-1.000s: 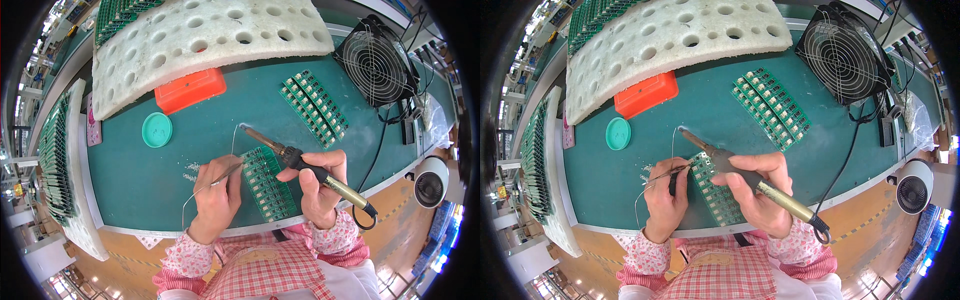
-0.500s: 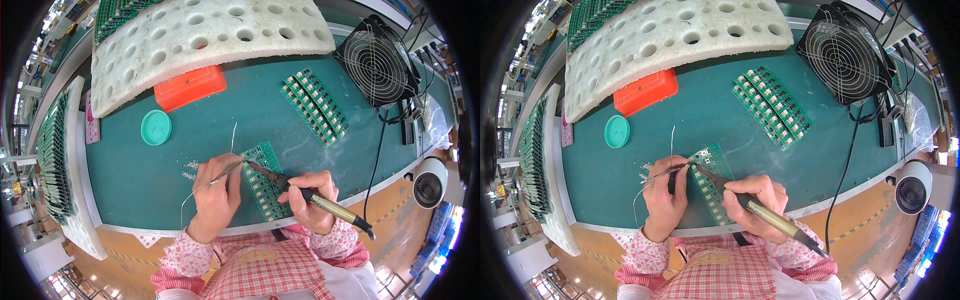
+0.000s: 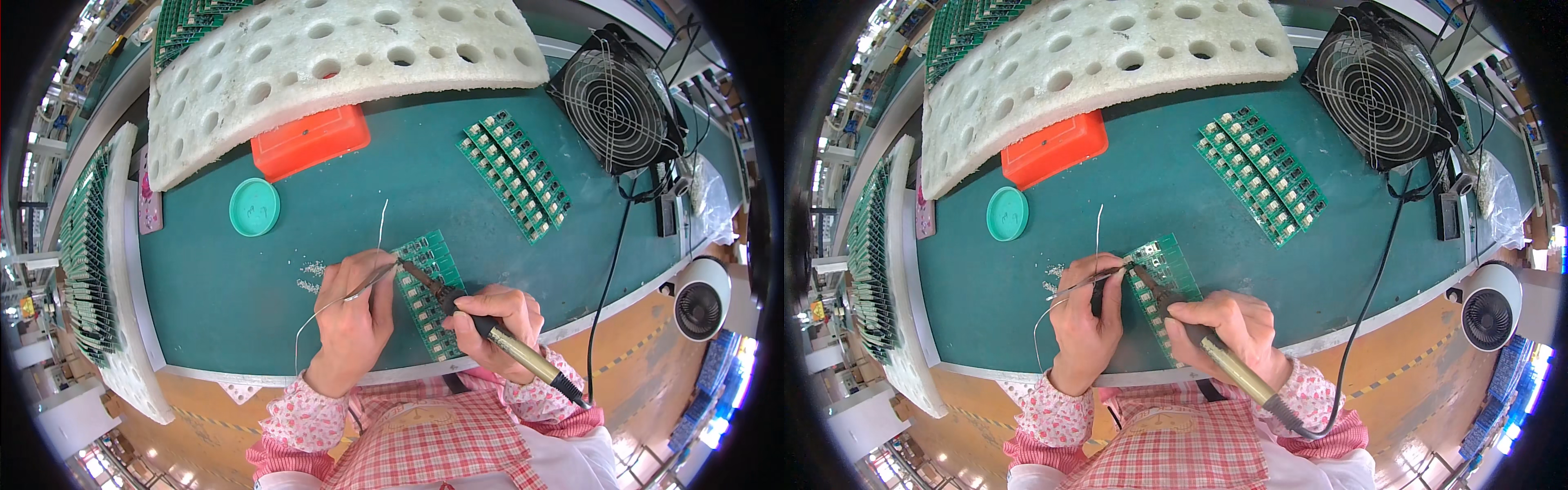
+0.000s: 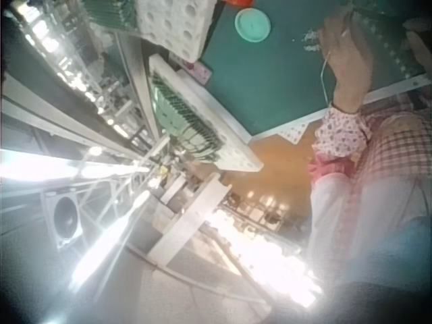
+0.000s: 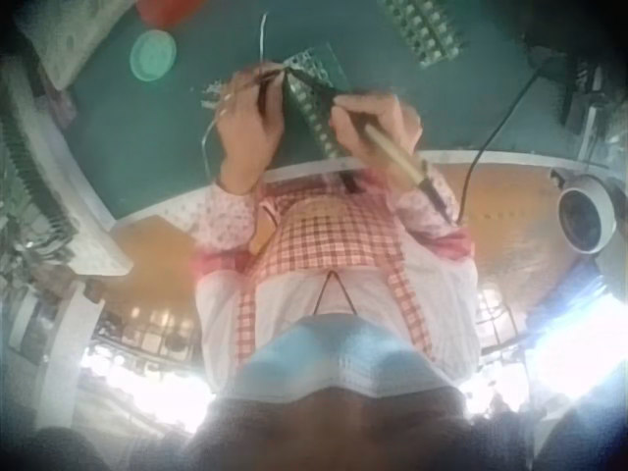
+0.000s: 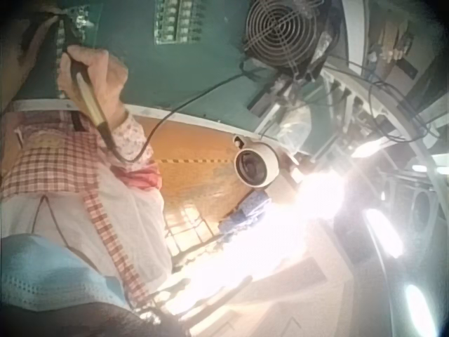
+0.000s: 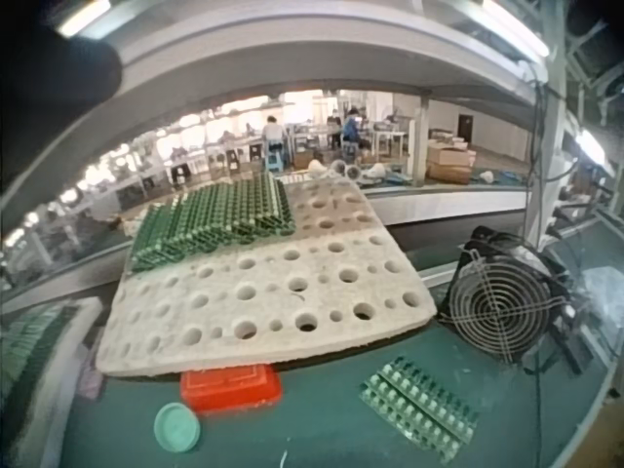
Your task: The person solders components onto a circuit board using a soldering iron and solder wire, places the soldering iron onto a stand, and inserts components into the circuit board by hand.
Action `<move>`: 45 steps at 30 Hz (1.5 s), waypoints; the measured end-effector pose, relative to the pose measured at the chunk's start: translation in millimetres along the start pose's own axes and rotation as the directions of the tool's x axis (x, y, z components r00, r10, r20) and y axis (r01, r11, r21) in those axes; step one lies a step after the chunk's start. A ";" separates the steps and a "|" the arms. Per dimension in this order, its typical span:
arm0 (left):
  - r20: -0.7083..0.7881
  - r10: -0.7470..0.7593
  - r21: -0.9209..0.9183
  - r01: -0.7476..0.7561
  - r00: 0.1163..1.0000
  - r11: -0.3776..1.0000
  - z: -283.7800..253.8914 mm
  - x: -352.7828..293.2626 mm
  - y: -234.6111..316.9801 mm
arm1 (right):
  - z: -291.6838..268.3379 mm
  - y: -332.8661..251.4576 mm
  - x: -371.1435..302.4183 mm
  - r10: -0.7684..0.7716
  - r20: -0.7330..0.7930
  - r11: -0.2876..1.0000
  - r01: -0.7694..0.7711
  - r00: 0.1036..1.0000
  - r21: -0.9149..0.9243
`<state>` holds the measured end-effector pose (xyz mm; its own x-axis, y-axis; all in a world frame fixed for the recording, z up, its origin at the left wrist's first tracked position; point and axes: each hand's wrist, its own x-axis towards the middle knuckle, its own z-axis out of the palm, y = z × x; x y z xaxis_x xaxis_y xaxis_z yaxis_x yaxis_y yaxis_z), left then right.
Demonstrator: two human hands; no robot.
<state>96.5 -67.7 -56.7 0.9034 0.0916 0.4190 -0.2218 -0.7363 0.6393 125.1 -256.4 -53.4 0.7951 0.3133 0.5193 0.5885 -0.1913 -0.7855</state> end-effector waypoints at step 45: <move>-0.071 -0.238 0.055 0.242 0.969 0.969 -32.3 -27.1 -0.3 | -16.9 -3.4 -21.3 0.071 -0.117 0.997 -0.067 0.991 0.037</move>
<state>60.2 -48.2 -47.5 0.9018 0.3117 0.2994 0.0241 -0.7279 0.6853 108.7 -278.2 -56.1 0.8466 0.1876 0.4981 0.5279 -0.1773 -0.8306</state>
